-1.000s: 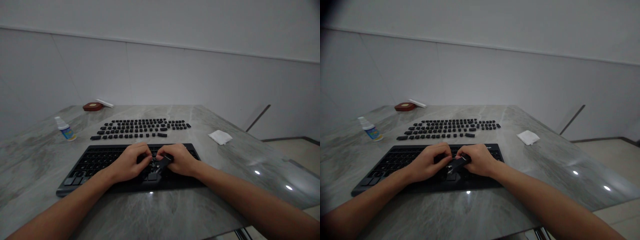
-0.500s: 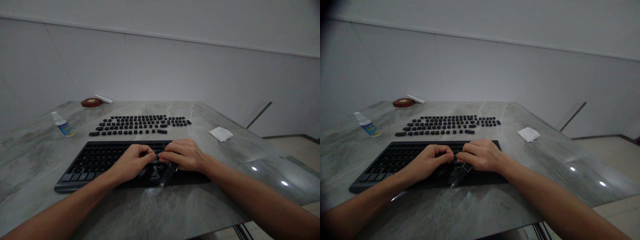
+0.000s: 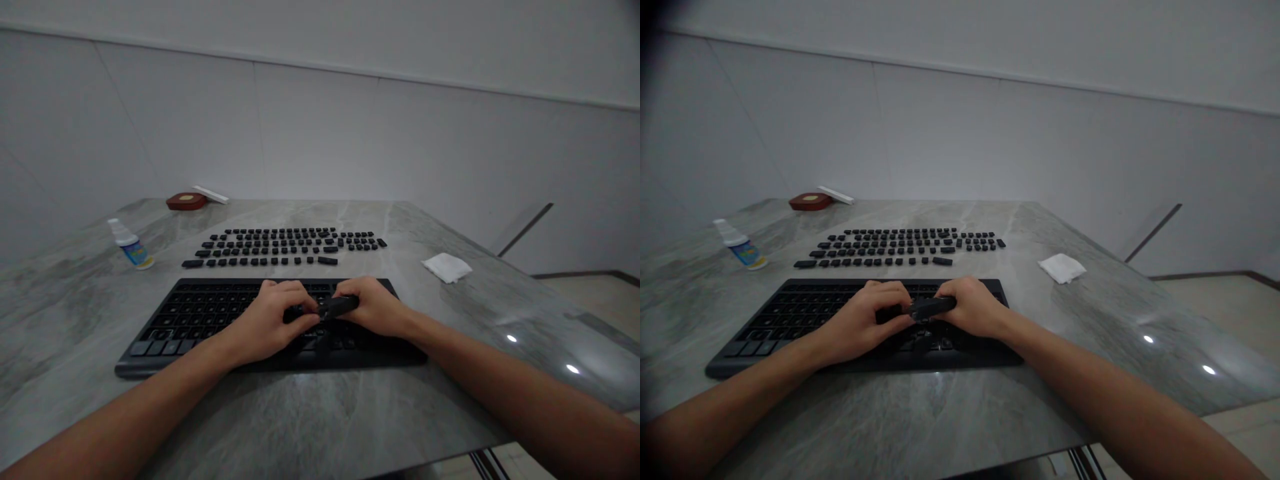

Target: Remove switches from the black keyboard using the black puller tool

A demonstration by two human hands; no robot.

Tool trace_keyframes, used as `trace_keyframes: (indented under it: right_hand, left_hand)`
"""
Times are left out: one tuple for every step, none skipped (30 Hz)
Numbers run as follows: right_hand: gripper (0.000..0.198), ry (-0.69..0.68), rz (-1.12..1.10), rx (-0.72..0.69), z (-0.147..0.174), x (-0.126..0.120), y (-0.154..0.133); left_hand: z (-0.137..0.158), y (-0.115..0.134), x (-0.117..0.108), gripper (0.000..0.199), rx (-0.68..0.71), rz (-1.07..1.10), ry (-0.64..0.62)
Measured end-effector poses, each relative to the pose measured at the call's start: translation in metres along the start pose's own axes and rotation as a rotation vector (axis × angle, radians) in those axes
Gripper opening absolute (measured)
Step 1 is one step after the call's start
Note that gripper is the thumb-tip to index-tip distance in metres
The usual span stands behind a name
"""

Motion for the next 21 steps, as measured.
trace_keyframes:
  right_hand:
    - [0.016,-0.026,-0.018,0.063,0.0,0.002,0.004]
    - [0.02,-0.048,-0.026,0.098,0.0,0.003,0.006]
    - [0.021,-0.065,-0.025,0.109,0.001,0.005,0.006]
    - [0.019,-0.079,-0.019,0.105,0.001,0.006,0.005]
    - [0.017,-0.094,-0.009,0.092,0.001,0.007,0.003]
    - [0.013,-0.106,0.002,0.077,0.001,0.008,0.001]
    - [0.01,-0.119,0.012,0.061,0.001,0.008,-0.001]
    - [0.008,-0.131,0.023,0.045,0.001,0.009,-0.003]
    - [0.006,-0.143,0.035,0.025,0.002,0.01,-0.004]
    - [0.006,-0.158,0.048,0.005,0.002,0.01,-0.006]
    - [0.007,-0.173,0.062,-0.016,0.002,0.011,-0.008]
    - [0.008,-0.184,0.075,-0.035,0.003,0.011,-0.009]
    - [0.01,-0.191,0.086,-0.051,0.003,0.011,-0.01]
    - [0.01,-0.192,0.096,-0.064,0.003,0.011,-0.011]
    - [0.011,-0.191,0.103,-0.075,0.003,0.01,-0.012]
    - [0.011,-0.186,0.11,-0.084,0.003,0.01,-0.012]
    - [0.011,-0.18,0.116,-0.09,0.003,0.009,-0.013]
    - [0.012,-0.172,0.123,-0.094,0.003,0.008,-0.013]
    - [0.012,-0.164,0.13,-0.098,0.003,0.008,-0.013]
    - [0.012,-0.155,0.137,-0.102,0.002,0.007,-0.013]
    - [0.012,-0.149,0.144,-0.106,0.002,0.006,-0.013]
  left_hand:
    - [0.0,0.001,0.001,0.012,0.036,-0.038,-0.004]
    - [0.0,0.002,0.003,0.012,0.061,-0.066,-0.01]
    - [0.0,0.002,0.004,0.011,0.074,-0.083,-0.017]
    - [0.0,0.002,0.006,0.01,0.077,-0.092,-0.022]
    - [0.001,0.001,0.007,0.009,0.072,-0.097,-0.027]
    - [0.001,0.001,0.008,0.008,0.065,-0.1,-0.033]
    - [0.001,0.001,0.009,0.008,0.057,-0.103,-0.038]
    - [0.002,0.001,0.01,0.008,0.049,-0.106,-0.045]
    - [0.002,0.001,0.011,0.008,0.042,-0.109,-0.053]
    - [0.003,0.001,0.011,0.009,0.035,-0.114,-0.059]
    - [0.003,0.0,0.012,0.01,0.029,-0.119,-0.064]
    - [0.003,0.0,0.012,0.011,0.024,-0.125,-0.066]
    - [0.003,-0.001,0.013,0.011,0.018,-0.132,-0.068]
    - [0.003,-0.002,0.013,0.011,0.012,-0.138,-0.068]
    - [0.003,-0.004,0.013,0.01,0.005,-0.14,-0.066]
    - [0.002,-0.005,0.013,0.009,-0.004,-0.139,-0.064]
    - [0.001,-0.006,0.013,0.007,-0.016,-0.132,-0.062]
    - [0.001,-0.007,0.013,0.006,-0.027,-0.122,-0.059]
    - [0.0,-0.008,0.013,0.005,-0.037,-0.111,-0.056]
    - [0.0,-0.009,0.013,0.005,-0.045,-0.102,-0.056]
    - [0.0,-0.009,0.013,0.005,-0.051,-0.096,-0.056]
Point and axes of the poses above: each hand's wrist, its own z-axis away from the middle knuckle, its own x-axis out of the palm, y = z × x, the point moved 8 cm from there along -z, towards the middle knuckle, and after that the axes turned 5 degrees about -z, right-handed, at the moved point
